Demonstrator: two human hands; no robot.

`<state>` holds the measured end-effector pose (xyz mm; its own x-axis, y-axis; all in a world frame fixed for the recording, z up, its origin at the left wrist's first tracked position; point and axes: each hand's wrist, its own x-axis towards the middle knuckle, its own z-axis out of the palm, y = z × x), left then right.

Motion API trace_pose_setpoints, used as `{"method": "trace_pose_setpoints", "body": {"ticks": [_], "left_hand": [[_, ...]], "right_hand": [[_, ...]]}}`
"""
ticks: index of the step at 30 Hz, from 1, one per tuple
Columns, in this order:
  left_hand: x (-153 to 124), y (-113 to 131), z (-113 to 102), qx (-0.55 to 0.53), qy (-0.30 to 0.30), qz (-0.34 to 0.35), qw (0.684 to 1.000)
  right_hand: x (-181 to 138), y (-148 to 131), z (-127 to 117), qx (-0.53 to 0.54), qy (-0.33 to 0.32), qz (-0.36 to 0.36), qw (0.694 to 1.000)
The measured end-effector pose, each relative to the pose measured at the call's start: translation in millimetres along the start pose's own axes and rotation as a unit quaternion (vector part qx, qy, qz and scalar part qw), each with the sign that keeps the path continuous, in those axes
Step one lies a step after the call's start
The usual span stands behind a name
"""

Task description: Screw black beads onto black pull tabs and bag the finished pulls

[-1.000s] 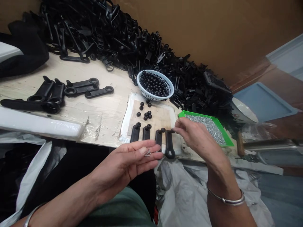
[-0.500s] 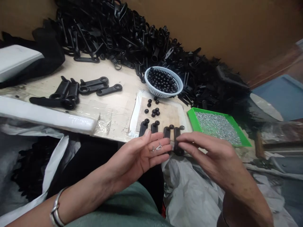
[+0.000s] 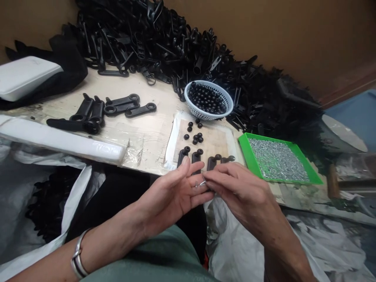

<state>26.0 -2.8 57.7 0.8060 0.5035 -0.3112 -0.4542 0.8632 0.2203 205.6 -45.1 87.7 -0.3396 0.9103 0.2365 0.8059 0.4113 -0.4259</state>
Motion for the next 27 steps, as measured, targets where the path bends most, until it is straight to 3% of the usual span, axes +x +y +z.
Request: {"method": "trace_pose_setpoints", "body": {"ticks": [6, 11, 19, 27], "left_hand": [[-0.4, 1.3, -1.9, -0.004, -0.012, 0.003, 1.000], [0.3, 2.1, -2.4, 0.001, 0.000, -0.001, 1.000], [-2.6, 0.2, -3.3, 0.018, 0.051, -0.008, 0.999], [-3.3, -0.5, -6.7, 0.040, 0.037, 0.000, 0.999]], "right_hand": [[5.4, 0.7, 0.5, 0.016, -0.018, -0.004, 1.000], [5.1, -2.7, 1.4, 0.074, 0.009, 0.011, 0.997], [-4.4, 17.5, -20.6, 0.058, 0.132, 0.161, 0.976], [9.0, 41.1, -17.1, -0.109, 0.106, 0.063, 0.986]]}}
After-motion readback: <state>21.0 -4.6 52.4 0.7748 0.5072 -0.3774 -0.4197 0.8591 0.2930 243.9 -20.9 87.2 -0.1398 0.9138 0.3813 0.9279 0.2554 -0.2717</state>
